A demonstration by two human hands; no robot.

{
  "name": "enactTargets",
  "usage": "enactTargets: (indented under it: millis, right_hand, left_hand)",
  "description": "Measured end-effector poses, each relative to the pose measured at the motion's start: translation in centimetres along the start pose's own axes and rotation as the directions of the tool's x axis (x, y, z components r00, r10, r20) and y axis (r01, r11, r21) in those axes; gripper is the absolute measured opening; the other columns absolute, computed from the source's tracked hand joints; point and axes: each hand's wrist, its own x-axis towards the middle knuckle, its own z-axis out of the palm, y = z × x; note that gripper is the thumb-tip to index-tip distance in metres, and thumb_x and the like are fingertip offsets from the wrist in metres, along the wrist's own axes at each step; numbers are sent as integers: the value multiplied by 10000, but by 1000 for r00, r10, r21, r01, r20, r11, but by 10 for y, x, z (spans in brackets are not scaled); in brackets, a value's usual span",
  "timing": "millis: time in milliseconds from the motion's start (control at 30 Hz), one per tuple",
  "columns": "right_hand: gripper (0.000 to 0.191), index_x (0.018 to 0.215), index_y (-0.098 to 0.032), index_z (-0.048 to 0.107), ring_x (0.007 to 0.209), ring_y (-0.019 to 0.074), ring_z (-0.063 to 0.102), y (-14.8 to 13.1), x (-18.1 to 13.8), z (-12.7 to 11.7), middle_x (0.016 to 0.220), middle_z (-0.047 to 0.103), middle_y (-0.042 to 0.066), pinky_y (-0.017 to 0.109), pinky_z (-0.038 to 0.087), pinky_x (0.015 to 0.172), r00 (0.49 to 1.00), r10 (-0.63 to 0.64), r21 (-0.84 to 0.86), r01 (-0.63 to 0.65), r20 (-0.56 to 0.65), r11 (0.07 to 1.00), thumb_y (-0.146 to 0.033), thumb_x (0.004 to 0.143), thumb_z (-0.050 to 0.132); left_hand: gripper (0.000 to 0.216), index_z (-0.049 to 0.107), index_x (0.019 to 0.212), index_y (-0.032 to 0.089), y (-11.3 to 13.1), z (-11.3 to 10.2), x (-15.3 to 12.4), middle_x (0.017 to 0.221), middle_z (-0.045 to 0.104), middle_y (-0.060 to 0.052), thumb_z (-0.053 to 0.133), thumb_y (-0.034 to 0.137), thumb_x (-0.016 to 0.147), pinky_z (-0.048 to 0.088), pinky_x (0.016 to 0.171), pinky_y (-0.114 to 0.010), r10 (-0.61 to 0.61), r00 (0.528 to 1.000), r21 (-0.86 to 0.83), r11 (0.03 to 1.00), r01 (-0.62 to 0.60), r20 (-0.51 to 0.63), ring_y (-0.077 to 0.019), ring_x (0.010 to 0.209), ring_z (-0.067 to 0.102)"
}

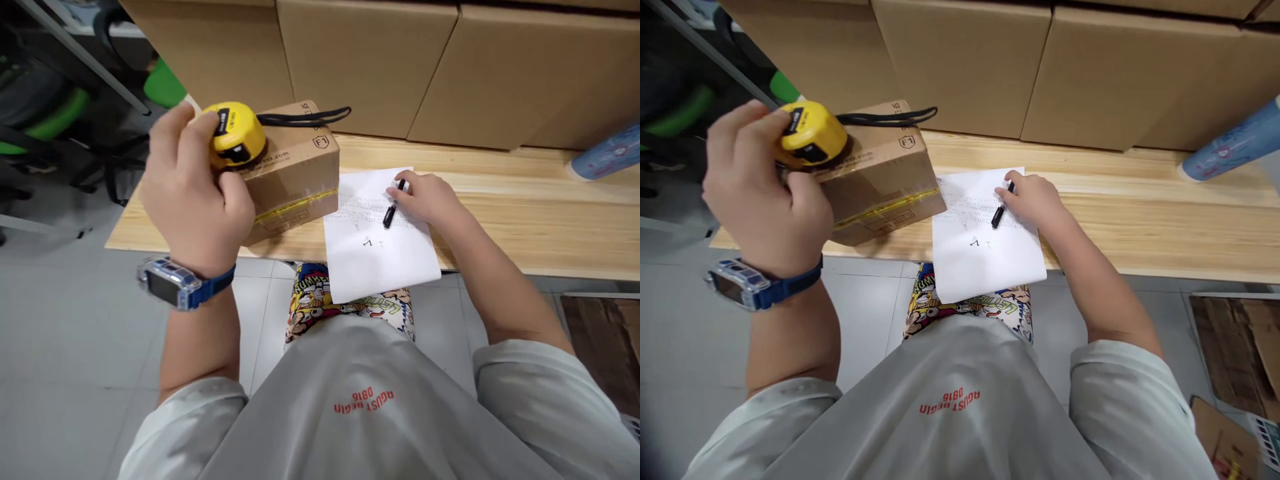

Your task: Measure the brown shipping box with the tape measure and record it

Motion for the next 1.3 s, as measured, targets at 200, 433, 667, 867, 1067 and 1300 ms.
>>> enactTargets:
  millis: [200, 433, 667, 867, 1067, 1300]
  right_hand:
    - [270, 1003, -187, 777, 684, 234, 645, 6, 8, 4, 707, 691, 55, 378, 499, 692, 1000, -20, 557, 23, -11, 830, -156, 771, 642]
    - [249, 849, -205, 750, 799, 204, 760, 0, 7, -22, 751, 745, 18, 298, 570, 662, 964, -265, 968, 45, 23, 247, -268, 646, 879]
    - [568, 548, -234, 608, 318, 110, 433, -23, 16, 10, 348, 287, -77, 281, 264, 370, 982, -188, 964, 34, 17, 263, -729, 788, 753]
    - [635, 723, -200, 751, 393, 104, 490, -19, 9, 18, 489, 605, 17, 271, 293, 381, 914, -317, 897, -99, 253, 431, -831, 768, 702]
    - [637, 742, -191, 774, 417, 101, 522, -10, 16, 26, 536, 647, 26, 250, 277, 366, 906, -331, 900, -108, 264, 422, -826, 736, 731]
    - [630, 734, -191, 754, 400, 86, 477, -13, 19, 31, 532, 623, 0, 251, 332, 378, 946, -271, 908, -52, 178, 415, -821, 715, 754]
  left_hand:
    - [653, 270, 1564, 390, -8, 5, -18, 1679, 306, 68, 420, 521, 942, 320, 1446, -653, 156, 986, 244, 960, -139, -50, -285, 1621, 316]
    - [396, 661, 1164, 187, 45, 61, -81, 1193, 712, -51, 649, 384, 821, 637, 951, -433, 787, 617, 80, 615, -785, 13, -222, 1164, 646]
    - [369, 651, 1205, 229, 104, 94, -112, 1256, 715, -47, 527, 407, 906, 637, 920, -370, 910, 372, -239, 408, -881, 185, -205, 1138, 691]
    - [462, 561, 1357, 251, 115, 121, -118, 1394, 649, -66, 424, 371, 933, 666, 983, -440, 876, 338, -257, 434, -864, 343, -254, 1240, 682]
    - [554, 458, 1487, 330, 120, 132, -141, 1597, 493, -2, 391, 357, 938, 646, 1218, -413, 880, 217, -230, 336, -913, 421, -163, 1514, 514]
    - [564, 411, 1487, 457, 122, 127, -163, 1673, 341, 149, 330, 304, 950, 574, 1336, -312, 831, 166, -146, 282, -948, 531, -29, 1562, 417]
